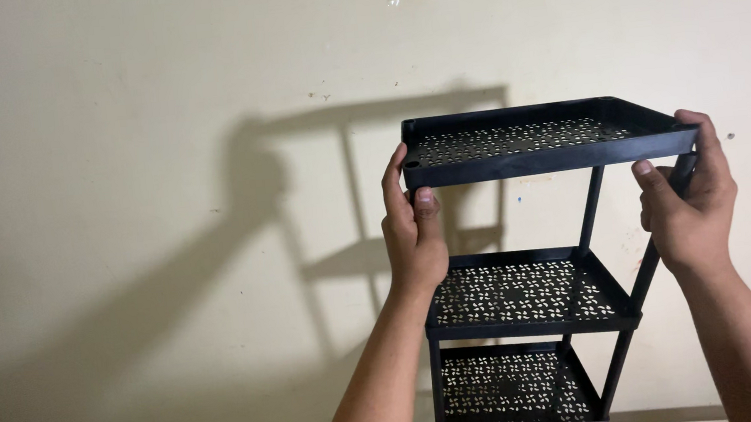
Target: The person removes the top shelf tray from a black plastic three-tier shelving unit and then detaches one of the vertical support poles. The removed parts are placed on the table.
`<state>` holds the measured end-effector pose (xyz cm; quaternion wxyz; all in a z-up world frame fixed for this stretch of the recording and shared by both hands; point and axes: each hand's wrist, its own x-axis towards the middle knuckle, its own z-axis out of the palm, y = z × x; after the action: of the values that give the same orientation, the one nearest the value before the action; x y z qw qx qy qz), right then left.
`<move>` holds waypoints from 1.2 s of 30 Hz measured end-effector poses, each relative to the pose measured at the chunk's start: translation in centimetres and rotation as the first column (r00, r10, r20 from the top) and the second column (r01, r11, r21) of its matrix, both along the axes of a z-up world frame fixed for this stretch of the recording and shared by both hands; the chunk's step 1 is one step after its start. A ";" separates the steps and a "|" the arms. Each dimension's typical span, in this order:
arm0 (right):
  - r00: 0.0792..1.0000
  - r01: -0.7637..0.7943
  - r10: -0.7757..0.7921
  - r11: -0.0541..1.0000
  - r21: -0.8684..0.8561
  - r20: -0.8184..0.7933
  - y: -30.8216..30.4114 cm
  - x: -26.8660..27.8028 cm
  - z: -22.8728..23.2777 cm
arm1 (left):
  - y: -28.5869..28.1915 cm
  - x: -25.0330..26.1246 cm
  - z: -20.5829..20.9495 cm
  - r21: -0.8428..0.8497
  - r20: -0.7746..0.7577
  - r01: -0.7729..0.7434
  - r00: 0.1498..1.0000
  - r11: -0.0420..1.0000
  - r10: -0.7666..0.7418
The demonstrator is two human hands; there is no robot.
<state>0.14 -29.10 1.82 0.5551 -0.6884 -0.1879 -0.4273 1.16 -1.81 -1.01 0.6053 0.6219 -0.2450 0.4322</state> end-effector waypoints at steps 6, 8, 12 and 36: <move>0.999 0.032 -0.030 0.998 -0.046 0.045 -0.3 0.3 -0.3 | 0.2 0.1 -0.2 -0.050 0.080 0.179 0.981 0.983 -0.174; 0.998 0.044 -0.042 0.998 -0.052 0.043 -0.3 0.3 -0.3 | 0.3 0.0 -0.2 -0.071 0.044 0.220 0.975 0.973 -0.218; 0.998 0.038 -0.036 0.999 -0.038 0.048 -0.3 0.3 -0.5 | 0.1 0.0 -0.1 -0.092 0.028 0.188 0.982 0.978 -0.186; 0.996 0.027 -0.027 1.000 0.005 0.087 0.2 0.4 -0.6 | -0.3 -0.2 0.2 -0.080 0.022 0.018 1.000 0.997 -0.016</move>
<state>0.49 -28.93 1.19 0.5418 -0.6706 -0.2019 -0.4647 0.93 -2.16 -0.83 0.6307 0.5905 -0.2393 0.4430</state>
